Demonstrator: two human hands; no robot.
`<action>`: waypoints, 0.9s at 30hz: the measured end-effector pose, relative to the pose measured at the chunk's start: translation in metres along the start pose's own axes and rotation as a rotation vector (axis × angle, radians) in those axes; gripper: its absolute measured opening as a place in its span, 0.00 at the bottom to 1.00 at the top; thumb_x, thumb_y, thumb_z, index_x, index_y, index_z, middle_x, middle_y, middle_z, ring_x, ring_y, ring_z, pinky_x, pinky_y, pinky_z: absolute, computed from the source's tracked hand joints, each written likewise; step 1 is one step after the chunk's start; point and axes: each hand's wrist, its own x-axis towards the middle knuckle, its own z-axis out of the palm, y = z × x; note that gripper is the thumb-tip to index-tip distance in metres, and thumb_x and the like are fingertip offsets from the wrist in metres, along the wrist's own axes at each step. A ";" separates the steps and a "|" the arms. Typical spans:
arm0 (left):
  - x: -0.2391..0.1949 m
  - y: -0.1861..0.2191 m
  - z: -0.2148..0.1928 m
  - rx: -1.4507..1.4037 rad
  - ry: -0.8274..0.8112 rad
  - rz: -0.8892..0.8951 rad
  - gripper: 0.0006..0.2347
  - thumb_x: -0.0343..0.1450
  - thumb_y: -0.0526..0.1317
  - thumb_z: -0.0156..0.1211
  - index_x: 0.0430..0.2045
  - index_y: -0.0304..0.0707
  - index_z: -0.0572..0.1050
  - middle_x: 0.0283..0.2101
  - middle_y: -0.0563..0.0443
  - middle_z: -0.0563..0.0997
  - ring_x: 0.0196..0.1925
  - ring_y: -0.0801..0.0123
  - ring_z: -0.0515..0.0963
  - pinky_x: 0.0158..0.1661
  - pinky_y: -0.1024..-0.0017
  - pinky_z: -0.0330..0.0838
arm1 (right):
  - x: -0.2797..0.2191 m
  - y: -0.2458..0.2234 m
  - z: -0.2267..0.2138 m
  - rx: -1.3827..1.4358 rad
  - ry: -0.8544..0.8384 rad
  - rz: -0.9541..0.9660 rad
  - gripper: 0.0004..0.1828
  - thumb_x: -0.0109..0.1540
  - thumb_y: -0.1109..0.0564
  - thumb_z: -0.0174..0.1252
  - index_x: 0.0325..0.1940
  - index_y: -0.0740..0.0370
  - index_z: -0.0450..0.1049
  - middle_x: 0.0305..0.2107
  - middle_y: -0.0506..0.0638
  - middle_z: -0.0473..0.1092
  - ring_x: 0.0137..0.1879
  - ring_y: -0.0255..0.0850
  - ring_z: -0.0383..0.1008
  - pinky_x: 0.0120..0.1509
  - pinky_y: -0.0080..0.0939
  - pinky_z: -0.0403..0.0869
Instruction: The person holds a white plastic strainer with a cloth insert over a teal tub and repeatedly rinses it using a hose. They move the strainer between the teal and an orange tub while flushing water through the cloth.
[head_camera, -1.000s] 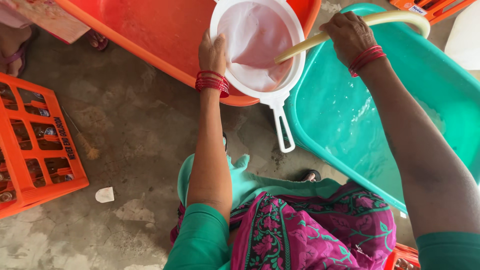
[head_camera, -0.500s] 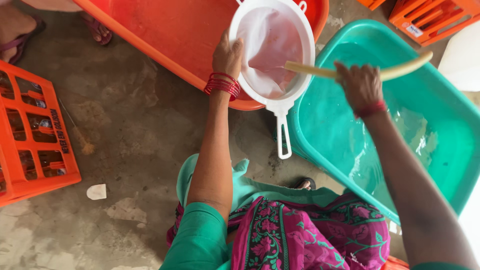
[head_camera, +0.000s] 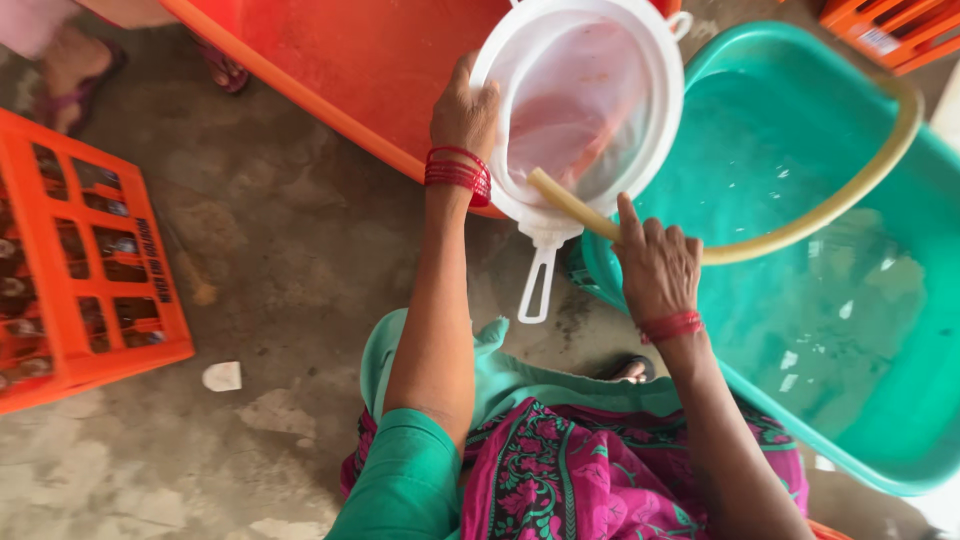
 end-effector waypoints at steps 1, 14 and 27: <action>-0.001 -0.001 0.000 0.036 0.014 0.073 0.18 0.71 0.45 0.49 0.56 0.50 0.73 0.44 0.43 0.86 0.43 0.50 0.87 0.45 0.57 0.80 | -0.004 -0.003 0.000 0.023 -0.015 0.018 0.38 0.62 0.50 0.64 0.76 0.51 0.62 0.33 0.48 0.68 0.40 0.47 0.69 0.47 0.53 0.64; -0.012 -0.005 0.024 -0.460 0.013 0.418 0.15 0.78 0.37 0.59 0.59 0.34 0.70 0.59 0.48 0.76 0.61 0.63 0.77 0.61 0.65 0.72 | -0.002 0.025 0.009 0.129 -0.011 0.066 0.40 0.65 0.49 0.63 0.79 0.40 0.57 0.25 0.48 0.68 0.28 0.46 0.70 0.38 0.50 0.66; -0.013 -0.019 0.032 -0.463 0.090 0.302 0.17 0.72 0.32 0.55 0.56 0.33 0.70 0.53 0.44 0.79 0.52 0.63 0.80 0.56 0.64 0.76 | -0.021 0.033 0.030 0.242 -0.001 0.113 0.39 0.65 0.50 0.62 0.80 0.42 0.57 0.27 0.50 0.68 0.31 0.49 0.73 0.38 0.52 0.70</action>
